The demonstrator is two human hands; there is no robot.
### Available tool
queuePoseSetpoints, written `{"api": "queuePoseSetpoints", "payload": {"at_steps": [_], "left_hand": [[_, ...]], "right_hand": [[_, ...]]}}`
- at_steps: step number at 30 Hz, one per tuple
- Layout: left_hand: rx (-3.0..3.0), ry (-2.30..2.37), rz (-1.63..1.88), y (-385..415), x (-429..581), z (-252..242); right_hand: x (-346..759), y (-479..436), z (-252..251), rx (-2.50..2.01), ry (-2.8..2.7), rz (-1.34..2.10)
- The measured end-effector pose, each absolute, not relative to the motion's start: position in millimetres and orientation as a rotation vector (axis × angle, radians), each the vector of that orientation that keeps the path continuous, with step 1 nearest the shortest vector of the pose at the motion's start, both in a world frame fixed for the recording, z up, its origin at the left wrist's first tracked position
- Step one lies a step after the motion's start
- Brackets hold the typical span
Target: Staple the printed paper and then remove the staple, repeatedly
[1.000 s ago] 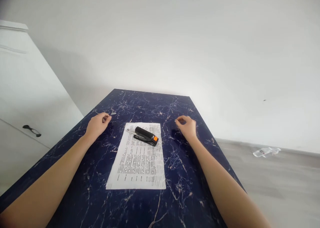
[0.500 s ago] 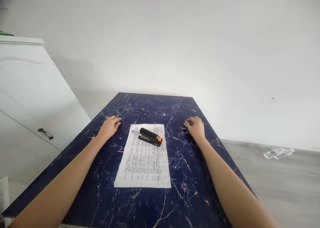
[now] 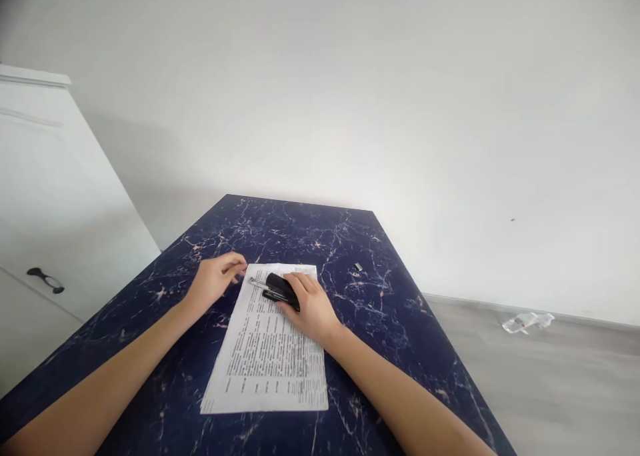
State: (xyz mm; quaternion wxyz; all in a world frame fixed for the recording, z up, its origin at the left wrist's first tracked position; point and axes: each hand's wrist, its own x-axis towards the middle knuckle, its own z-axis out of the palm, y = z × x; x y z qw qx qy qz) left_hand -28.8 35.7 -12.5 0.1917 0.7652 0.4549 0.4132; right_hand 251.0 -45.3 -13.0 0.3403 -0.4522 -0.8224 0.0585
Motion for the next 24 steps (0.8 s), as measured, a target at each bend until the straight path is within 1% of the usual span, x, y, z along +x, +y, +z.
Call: {"api": "queuePoseSetpoints", "payload": {"at_steps": [4, 10, 16, 24], "left_hand": [[2.319, 1.150, 1.252, 25, -14, -10], [2.363, 1.089, 1.290, 21, -18, -4], [2.508, 0.911, 1.065, 14, -14, -1], [2.461, 0.792, 0.923, 9, -7, 1]], "right_hand": [[255, -39, -19, -1.210, -2.170, 0.283], [257, -38, -23, -1.169, -2.153, 0.307], [264, -37, -28, -1.036, -2.164, 0.287], [264, -41, -20, -0.985, -2.239, 0.320]]}}
